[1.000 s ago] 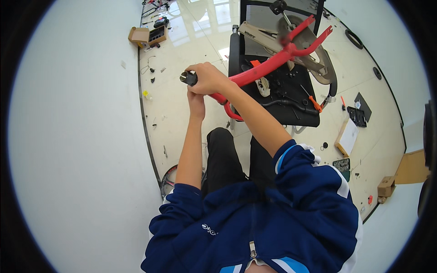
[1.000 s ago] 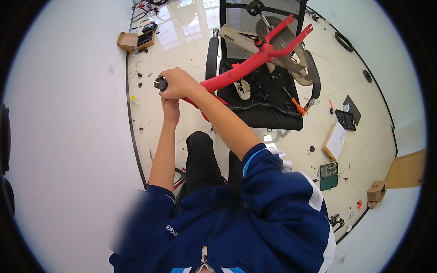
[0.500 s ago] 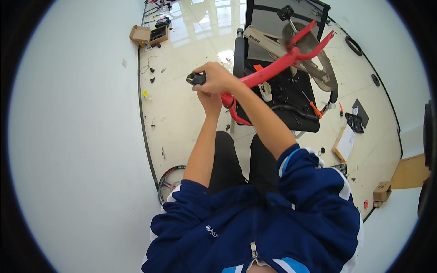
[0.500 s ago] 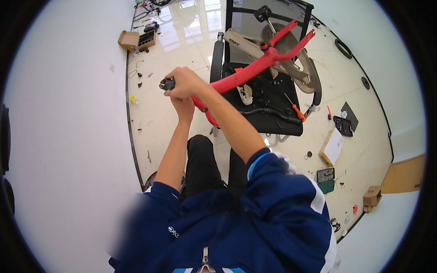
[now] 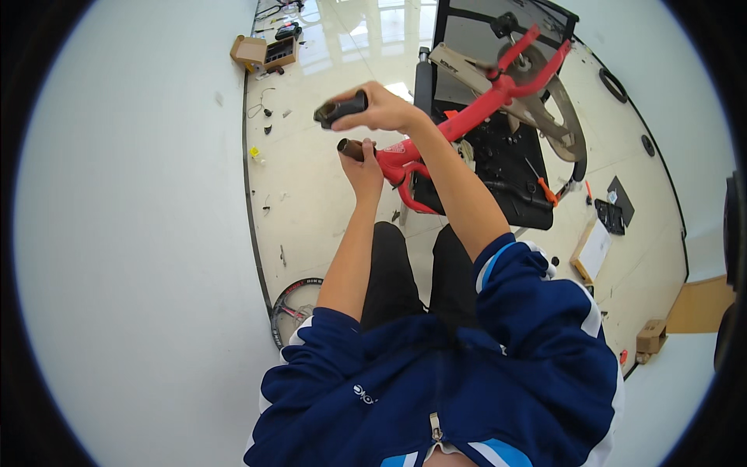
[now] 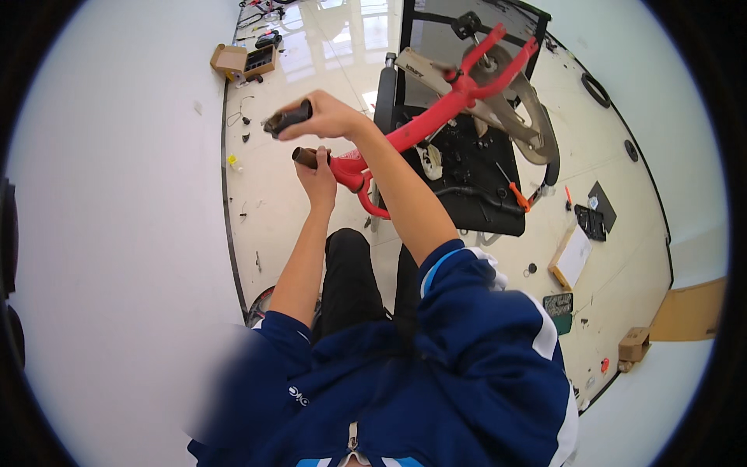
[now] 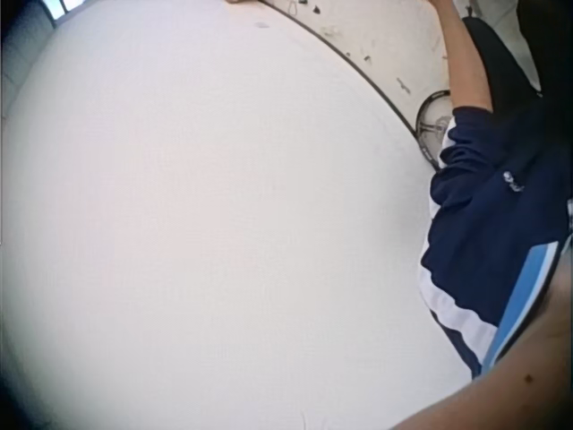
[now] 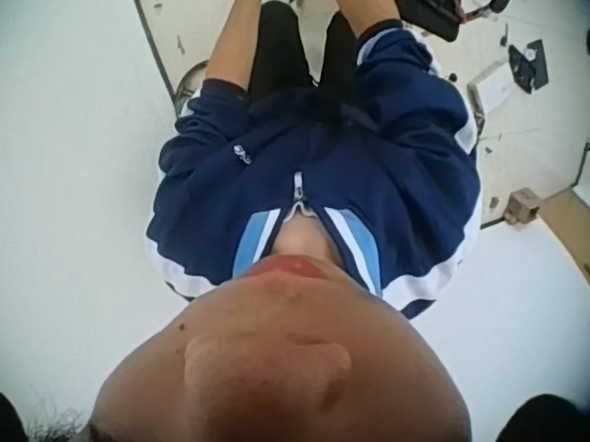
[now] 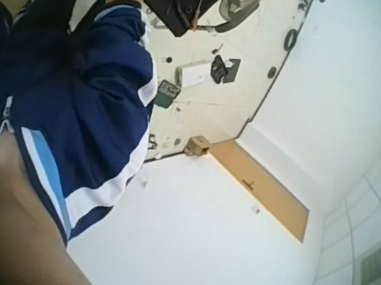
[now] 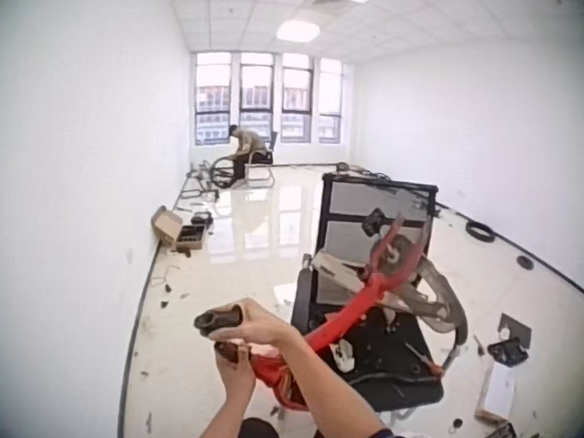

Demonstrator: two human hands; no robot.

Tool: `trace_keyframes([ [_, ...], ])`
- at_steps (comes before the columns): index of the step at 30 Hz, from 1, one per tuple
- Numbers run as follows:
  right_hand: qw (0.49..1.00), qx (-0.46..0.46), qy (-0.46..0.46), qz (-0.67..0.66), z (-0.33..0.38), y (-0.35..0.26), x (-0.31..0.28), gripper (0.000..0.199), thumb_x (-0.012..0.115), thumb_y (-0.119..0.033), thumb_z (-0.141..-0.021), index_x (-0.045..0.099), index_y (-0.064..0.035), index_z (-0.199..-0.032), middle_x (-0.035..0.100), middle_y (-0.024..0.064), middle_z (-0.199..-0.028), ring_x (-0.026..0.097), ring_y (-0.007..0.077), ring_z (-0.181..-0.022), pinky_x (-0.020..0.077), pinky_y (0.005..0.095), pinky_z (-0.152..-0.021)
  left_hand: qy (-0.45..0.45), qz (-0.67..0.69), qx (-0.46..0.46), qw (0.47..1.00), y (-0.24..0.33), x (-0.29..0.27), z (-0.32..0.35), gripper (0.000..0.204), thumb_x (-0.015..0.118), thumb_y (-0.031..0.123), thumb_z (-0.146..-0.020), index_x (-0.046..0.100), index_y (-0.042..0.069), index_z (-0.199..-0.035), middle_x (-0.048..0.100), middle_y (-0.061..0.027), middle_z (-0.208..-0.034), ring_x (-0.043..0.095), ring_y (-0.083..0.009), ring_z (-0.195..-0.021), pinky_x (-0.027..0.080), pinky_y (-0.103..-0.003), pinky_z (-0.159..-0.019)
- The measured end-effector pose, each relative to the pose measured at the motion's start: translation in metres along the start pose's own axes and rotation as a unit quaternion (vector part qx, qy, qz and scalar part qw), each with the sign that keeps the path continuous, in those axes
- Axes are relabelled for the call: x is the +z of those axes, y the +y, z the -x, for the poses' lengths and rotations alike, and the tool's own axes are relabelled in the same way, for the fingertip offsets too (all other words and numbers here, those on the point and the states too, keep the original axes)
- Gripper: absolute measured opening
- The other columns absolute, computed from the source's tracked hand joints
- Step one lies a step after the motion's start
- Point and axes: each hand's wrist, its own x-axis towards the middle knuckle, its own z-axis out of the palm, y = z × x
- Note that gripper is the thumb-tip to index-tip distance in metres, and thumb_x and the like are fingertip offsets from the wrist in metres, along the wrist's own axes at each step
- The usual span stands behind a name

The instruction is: The person assembles a red bicycle fork by attaching a black stem and handlebar. They secure the components using bolts and an Allen key, tightening the assembly while holding the parts in place.

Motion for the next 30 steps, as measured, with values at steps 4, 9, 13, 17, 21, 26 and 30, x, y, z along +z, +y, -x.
trace_keyframes([
  [4,0.986,-0.122,0.056,0.101,-0.001,-0.024,-0.015,0.049,0.081,-0.026,-0.070,0.070,-0.0003,-0.110,0.070,0.0084,-0.081,0.061,0.0138,-0.070,0.0503,0.0268,-0.070,-0.030,-0.001,0.003,1.000,0.005,-0.001,-0.010,0.017,0.061,0.013,-0.095,0.049,0.002,-0.096,0.064,-0.0100,-0.089,0.061,-0.0162,-0.083,0.049,-0.030,-0.080],
  [9,0.988,-0.057,0.109,0.088,0.105,0.031,-0.015,0.046,0.078,-0.021,-0.070,0.068,-0.0032,-0.111,0.071,0.0116,-0.095,0.066,0.0173,-0.086,0.0514,0.0308,-0.083,-0.012,-0.067,-0.010,0.998,0.000,-0.005,-0.007,0.014,0.062,0.015,-0.094,0.055,0.002,-0.093,0.065,-0.0076,-0.091,0.061,-0.0144,-0.083,0.048,-0.028,-0.078],
  [13,0.946,0.223,0.234,0.020,0.222,0.167,-0.013,0.050,0.082,-0.024,-0.066,0.070,0.0012,-0.107,0.070,0.0123,-0.094,0.065,0.0186,-0.087,0.0508,0.0296,-0.082,-0.040,-0.018,-0.012,0.999,0.002,-0.007,-0.007,0.016,0.063,0.014,-0.094,0.054,0.001,-0.095,0.064,-0.0093,-0.093,0.061,-0.0165,-0.089,0.049,-0.030,-0.081],
  [17,0.821,0.373,0.431,-0.045,0.274,0.233,-0.028,0.050,0.083,-0.024,-0.067,0.069,0.0077,-0.103,0.065,0.0085,-0.073,0.060,0.0160,-0.057,0.0490,0.0301,-0.052,-0.052,0.025,-0.012,0.998,0.007,-0.007,0.008,0.016,0.060,0.010,-0.094,0.048,0.002,-0.100,0.061,-0.0101,-0.096,0.059,-0.0174,-0.091,0.048,-0.031,-0.086],
  [21,0.799,0.212,0.477,-0.300,0.267,0.246,-0.059,0.081,0.079,-0.013,-0.076,0.037,0.0079,-0.143,0.067,0.0120,-0.090,0.064,0.0177,-0.069,0.0524,0.0310,-0.061,-0.066,0.019,-0.019,0.997,0.016,-0.005,0.016,0.018,0.060,0.009,-0.094,0.046,0.002,-0.103,0.060,-0.0103,-0.099,0.058,-0.0169,-0.093,0.047,-0.032,-0.088],
  [26,0.844,0.130,0.502,0.136,0.246,0.182,-0.055,0.067,0.071,-0.010,-0.075,0.048,0.0023,-0.137,0.065,0.0218,-0.122,0.068,0.0252,-0.101,0.0534,0.0323,-0.082,-0.091,0.031,0.014,0.995,0.018,0.000,0.037,0.019,0.061,0.006,-0.093,0.045,0.003,-0.103,0.061,-0.0113,-0.103,0.058,-0.0180,-0.097,0.046,-0.033,-0.091],
  [30,0.844,-0.020,0.474,0.251,0.230,0.100,-0.071,0.046,0.072,-0.009,-0.078,0.061,-0.0024,-0.123,0.070,0.0131,-0.113,0.067,0.0239,-0.101,0.0515,0.0333,-0.085,-0.124,0.051,0.023,0.991,0.016,-0.004,0.050,0.020,0.061,0.003,-0.093,0.045,0.005,-0.104,0.062,-0.0111,-0.105,0.057,-0.0189,-0.100,0.045,-0.033,-0.094],
])
